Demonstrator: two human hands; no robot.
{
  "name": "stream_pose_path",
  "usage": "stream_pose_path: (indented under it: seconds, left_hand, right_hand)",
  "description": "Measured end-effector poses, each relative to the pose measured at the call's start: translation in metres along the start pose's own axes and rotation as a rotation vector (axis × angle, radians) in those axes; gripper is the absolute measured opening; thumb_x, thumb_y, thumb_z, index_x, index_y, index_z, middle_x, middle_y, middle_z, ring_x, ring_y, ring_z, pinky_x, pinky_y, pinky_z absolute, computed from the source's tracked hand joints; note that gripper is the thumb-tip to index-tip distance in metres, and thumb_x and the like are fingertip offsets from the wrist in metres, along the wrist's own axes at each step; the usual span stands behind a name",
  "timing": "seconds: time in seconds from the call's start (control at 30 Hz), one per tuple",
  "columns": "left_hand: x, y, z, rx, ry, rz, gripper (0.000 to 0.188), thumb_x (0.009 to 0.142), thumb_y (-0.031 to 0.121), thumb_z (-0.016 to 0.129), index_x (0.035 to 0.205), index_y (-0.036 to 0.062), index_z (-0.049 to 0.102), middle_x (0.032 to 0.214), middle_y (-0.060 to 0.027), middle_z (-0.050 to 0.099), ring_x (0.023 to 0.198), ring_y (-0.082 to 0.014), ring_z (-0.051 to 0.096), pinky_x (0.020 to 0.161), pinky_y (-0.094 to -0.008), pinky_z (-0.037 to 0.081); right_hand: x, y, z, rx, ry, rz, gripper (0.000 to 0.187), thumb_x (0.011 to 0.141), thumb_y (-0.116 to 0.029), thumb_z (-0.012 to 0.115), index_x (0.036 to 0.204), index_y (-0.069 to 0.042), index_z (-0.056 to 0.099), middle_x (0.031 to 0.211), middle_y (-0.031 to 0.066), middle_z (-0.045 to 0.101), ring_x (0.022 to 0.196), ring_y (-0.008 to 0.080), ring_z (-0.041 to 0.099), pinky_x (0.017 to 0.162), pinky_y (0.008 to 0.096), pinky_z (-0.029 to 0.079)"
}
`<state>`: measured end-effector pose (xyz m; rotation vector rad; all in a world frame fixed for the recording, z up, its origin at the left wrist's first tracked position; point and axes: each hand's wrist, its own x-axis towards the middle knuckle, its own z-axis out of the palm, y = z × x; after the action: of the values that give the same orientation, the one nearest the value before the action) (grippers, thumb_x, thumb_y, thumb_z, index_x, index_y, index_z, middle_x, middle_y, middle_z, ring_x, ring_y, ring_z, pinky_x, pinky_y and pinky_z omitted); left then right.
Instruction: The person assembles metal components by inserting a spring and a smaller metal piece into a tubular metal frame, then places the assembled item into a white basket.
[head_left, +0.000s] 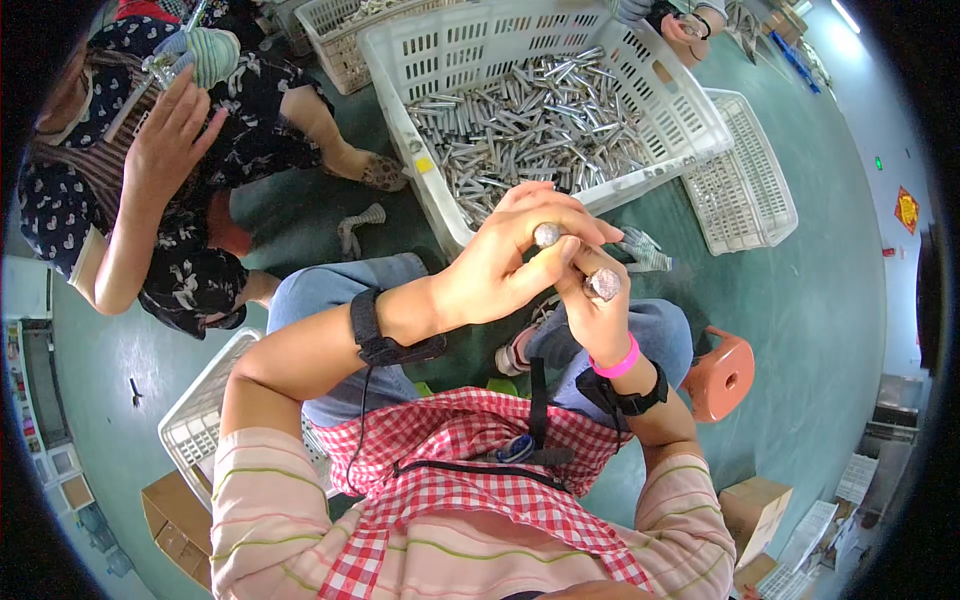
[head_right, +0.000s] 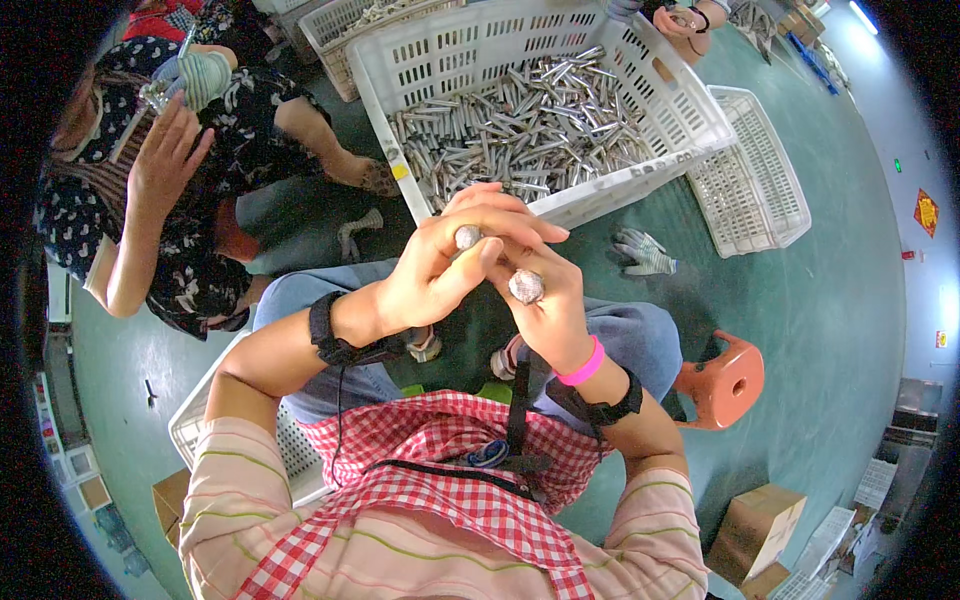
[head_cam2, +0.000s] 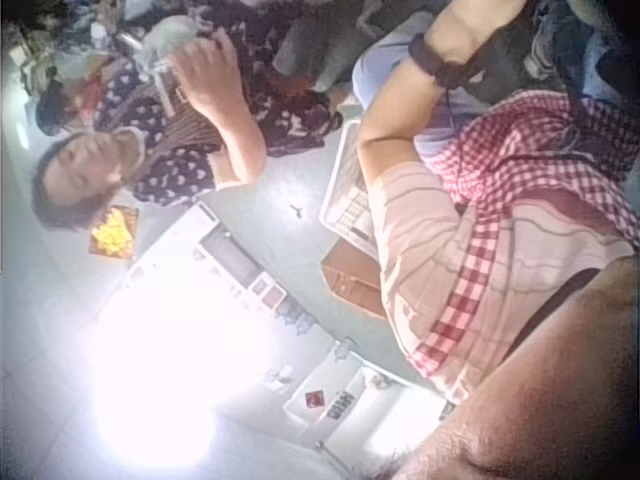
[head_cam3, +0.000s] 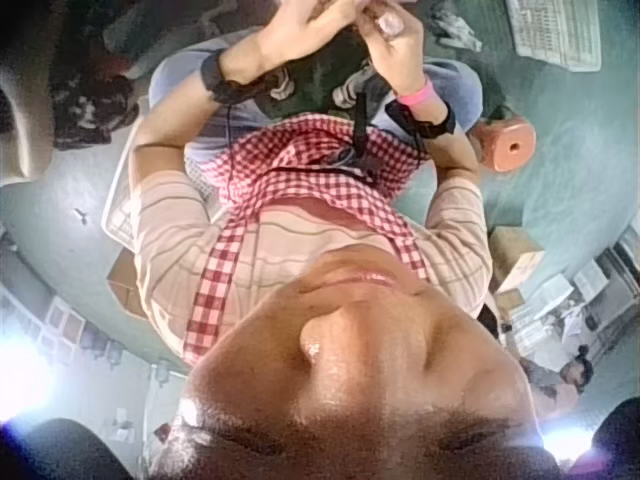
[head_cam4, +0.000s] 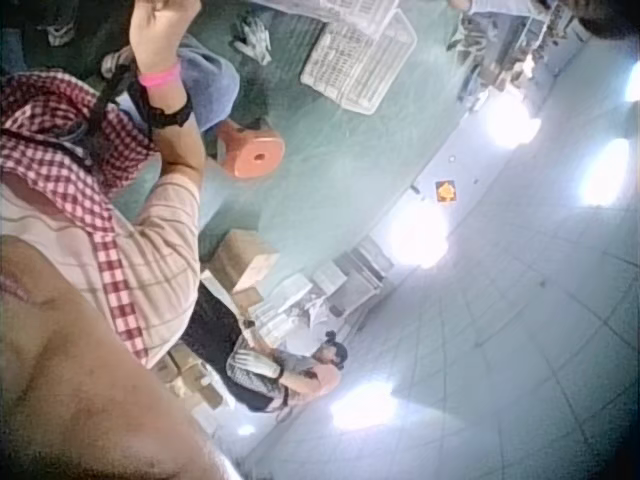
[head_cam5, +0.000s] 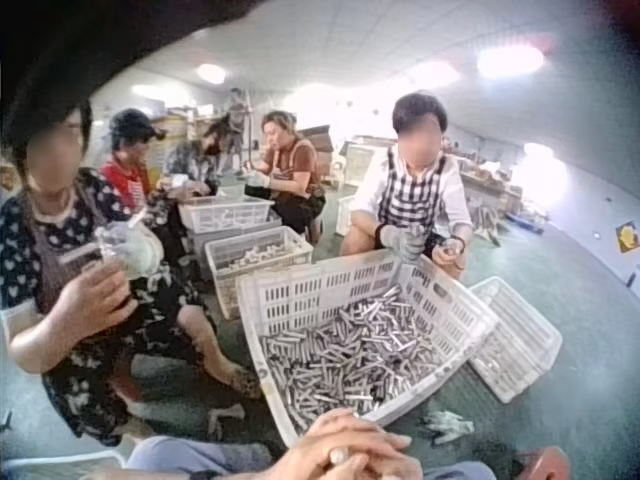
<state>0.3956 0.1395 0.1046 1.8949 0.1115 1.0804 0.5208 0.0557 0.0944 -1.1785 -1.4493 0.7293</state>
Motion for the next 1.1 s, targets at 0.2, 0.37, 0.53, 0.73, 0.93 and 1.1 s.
stream_pose_path:
  seconds: [0.2,0.37,0.53,0.73,0.93,1.1]
  left_hand:
    - [0.004,0.0,-0.01,-0.32,-0.145,-0.119,0.026,0.089,0.021,0.045,0.102,0.0003,0.055,0.116,-0.017,0.054,0.106,-0.0221,0.048,0.09,-0.036,0.037]
    - [0.009,0.017,-0.011,-0.501,-0.256,-0.422,0.064,0.082,0.039,0.057,0.129,0.0023,0.036,0.133,-0.0159,0.037,0.117,-0.0232,0.042,0.083,-0.0277,0.045]
    - [0.006,0.006,-0.008,-0.837,-0.395,-0.374,0.103,0.069,0.077,0.037,0.137,0.002,0.017,0.136,-0.0162,0.032,0.114,-0.0222,0.044,0.077,-0.0287,0.047]
    - [0.013,-0.006,-0.022,-0.393,0.023,-0.484,0.084,0.084,0.065,0.005,0.13,0.0008,0.035,0.13,-0.0122,0.041,0.117,-0.0234,0.04,0.095,-0.0345,0.034]
    - [0.016,-0.004,-0.035,0.397,0.198,-0.096,0.035,0.091,0.023,0.042,0.116,-0.0004,0.048,0.113,-0.0134,0.049,0.109,-0.026,0.044,0.098,-0.0362,0.027]
    - [0.018,0.008,-0.037,0.78,0.147,0.089,0.036,0.082,0.017,0.054,0.115,0.0028,0.049,0.113,-0.0114,0.05,0.106,-0.028,0.045,0.092,-0.0356,0.034]
  right_hand:
    - [-0.001,-0.006,-0.007,0.21,-0.095,0.186,0.02,0.087,-0.015,0.054,0.096,0.002,0.058,0.082,0.0077,0.061,0.067,0.0097,0.055,0.059,0.0219,0.042]
    - [-0.001,0.002,-0.014,0.576,-0.281,0.457,0.036,0.088,-0.037,0.051,0.097,-0.002,0.056,0.07,0.0035,0.054,0.049,0.0032,0.039,0.041,0.0174,0.027]
    - [0.0,0.004,-0.016,0.708,-0.389,0.325,0.041,0.088,-0.04,0.049,0.101,-0.001,0.055,0.071,0.004,0.053,0.047,0.0034,0.035,0.041,0.0176,0.024]
    - [0.008,-0.003,-0.02,0.217,-0.305,0.265,0.027,0.089,-0.02,0.049,0.106,0.0,0.056,0.076,0.0042,0.057,0.062,0.0086,0.049,0.056,0.0215,0.039]
    - [0.012,-0.005,-0.017,-0.106,-0.312,0.122,0.023,0.08,-0.003,0.056,0.102,0.003,0.056,0.08,0.0094,0.059,0.069,0.0137,0.055,0.064,0.0268,0.045]
    - [0.009,-0.002,-0.014,-0.067,-0.308,0.196,0.023,0.082,-0.007,0.056,0.103,0.003,0.056,0.08,0.0096,0.059,0.068,0.0135,0.055,0.064,0.0259,0.045]
